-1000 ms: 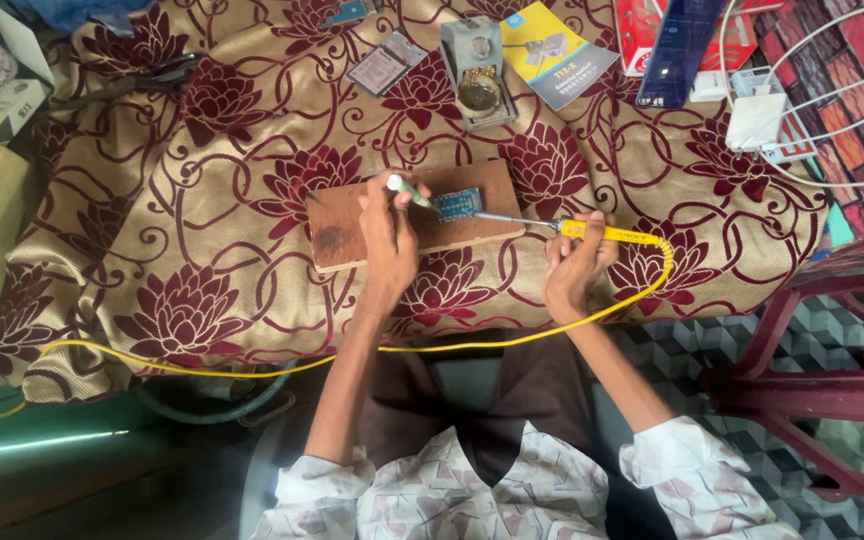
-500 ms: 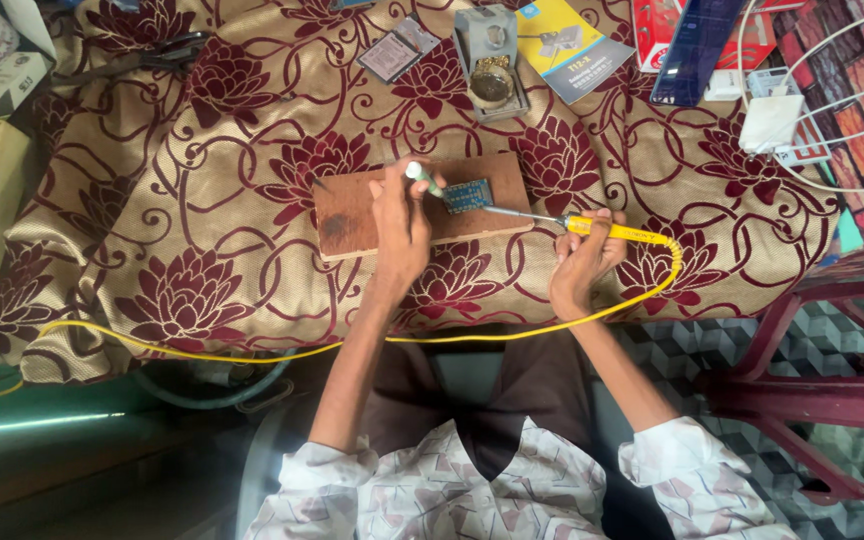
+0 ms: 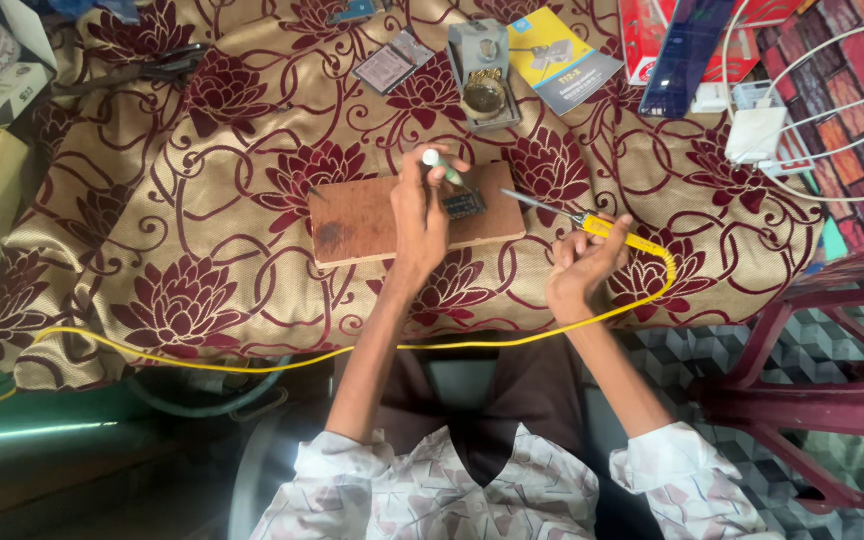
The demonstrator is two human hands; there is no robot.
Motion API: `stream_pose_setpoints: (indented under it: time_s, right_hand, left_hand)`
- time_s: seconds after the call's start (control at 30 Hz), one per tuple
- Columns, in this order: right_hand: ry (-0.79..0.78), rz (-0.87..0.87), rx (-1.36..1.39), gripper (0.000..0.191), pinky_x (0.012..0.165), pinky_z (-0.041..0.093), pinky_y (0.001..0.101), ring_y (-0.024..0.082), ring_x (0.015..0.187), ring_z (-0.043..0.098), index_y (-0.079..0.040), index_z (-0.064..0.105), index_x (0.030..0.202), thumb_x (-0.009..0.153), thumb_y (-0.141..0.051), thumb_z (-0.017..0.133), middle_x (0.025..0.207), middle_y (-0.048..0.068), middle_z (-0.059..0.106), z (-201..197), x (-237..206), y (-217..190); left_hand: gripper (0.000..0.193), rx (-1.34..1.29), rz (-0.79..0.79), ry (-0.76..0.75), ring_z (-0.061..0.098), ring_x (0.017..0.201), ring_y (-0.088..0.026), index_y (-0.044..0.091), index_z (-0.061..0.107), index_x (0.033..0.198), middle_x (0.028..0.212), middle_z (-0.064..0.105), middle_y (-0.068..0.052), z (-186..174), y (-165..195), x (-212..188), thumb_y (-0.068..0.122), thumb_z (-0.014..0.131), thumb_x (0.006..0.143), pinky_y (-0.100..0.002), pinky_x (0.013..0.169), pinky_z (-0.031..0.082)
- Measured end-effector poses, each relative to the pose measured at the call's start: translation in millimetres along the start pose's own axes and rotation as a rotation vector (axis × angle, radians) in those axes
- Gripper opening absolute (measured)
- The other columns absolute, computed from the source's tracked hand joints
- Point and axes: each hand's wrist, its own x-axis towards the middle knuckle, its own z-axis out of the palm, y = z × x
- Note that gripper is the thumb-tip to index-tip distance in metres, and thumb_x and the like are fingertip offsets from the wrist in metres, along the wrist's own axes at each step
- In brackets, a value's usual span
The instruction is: The person solders a small blue circuit board using a soldering iron and solder wire. They hold the board steady with one hand while applying heat and solder with the other, working on a wooden block placed on a patterned tablecloth.
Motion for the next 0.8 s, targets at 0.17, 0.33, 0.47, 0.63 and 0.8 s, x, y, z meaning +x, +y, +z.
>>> stream_pose_setpoints:
  time_s: [0.17, 0.33, 0.47, 0.63, 0.8]
  right_hand:
    - [-0.021, 0.026, 0.054, 0.043, 0.039, 0.026, 0.0239, 0.009, 0.045, 0.034, -0.015, 0.052, 0.105, 0.101, -0.058, 0.051, 0.064, -0.002, 0.04, 1, 3, -5]
    - [-0.042, 0.015, 0.048, 0.042, 0.039, 0.027, 0.0241, 0.009, 0.046, 0.034, -0.014, 0.053, 0.107, 0.103, -0.055, 0.052, 0.065, -0.001, 0.039, 0, 5, -1]
    - [-0.073, 0.0, 0.06, 0.042, 0.039, 0.028, 0.0242, 0.009, 0.045, 0.035, -0.013, 0.053, 0.107, 0.103, -0.054, 0.053, 0.065, -0.001, 0.041, 0, 6, 1]
    - [-0.125, -0.01, 0.066, 0.048, 0.039, 0.029, 0.024, 0.01, 0.045, 0.036, -0.011, 0.054, 0.108, 0.102, -0.058, 0.053, 0.064, 0.0, 0.041, 1, 6, 0]
    - [-0.258, -0.075, 0.027, 0.05, 0.042, 0.032, 0.0247, 0.011, 0.047, 0.039, -0.01, 0.052, 0.108, 0.102, -0.06, 0.05, 0.066, 0.001, 0.043, 1, 2, 0]
  left_hand:
    - [0.018, 0.002, -0.086, -0.127, 0.064, 0.073, -0.018, 0.002, 0.051, 0.115, 0.097, 0.075, -0.012, 11, 2, 10, 0.0, 0.034, 0.108, -0.032, 0.064, 0.053]
    - [0.028, 0.053, 0.001, -0.172, 0.067, 0.079, -0.02, 0.004, 0.049, 0.113, 0.099, 0.072, -0.013, 6, 3, 10, -0.006, 0.027, 0.099, -0.033, 0.064, 0.055]
    - [0.023, 0.07, -0.027, -0.149, 0.07, 0.08, -0.02, 0.004, 0.047, 0.115, 0.099, 0.073, -0.013, -2, 2, 7, -0.002, 0.028, 0.104, -0.032, 0.066, 0.058]
    - [0.023, 0.065, -0.056, -0.105, 0.071, 0.079, -0.017, 0.006, 0.048, 0.115, 0.098, 0.074, -0.012, -17, 2, 4, 0.013, 0.027, 0.114, -0.031, 0.067, 0.059]
    - [0.026, -0.007, -0.034, -0.035, 0.068, 0.078, -0.015, 0.007, 0.05, 0.115, 0.099, 0.075, -0.01, -27, 4, 3, 0.023, 0.03, 0.117, -0.029, 0.066, 0.056]
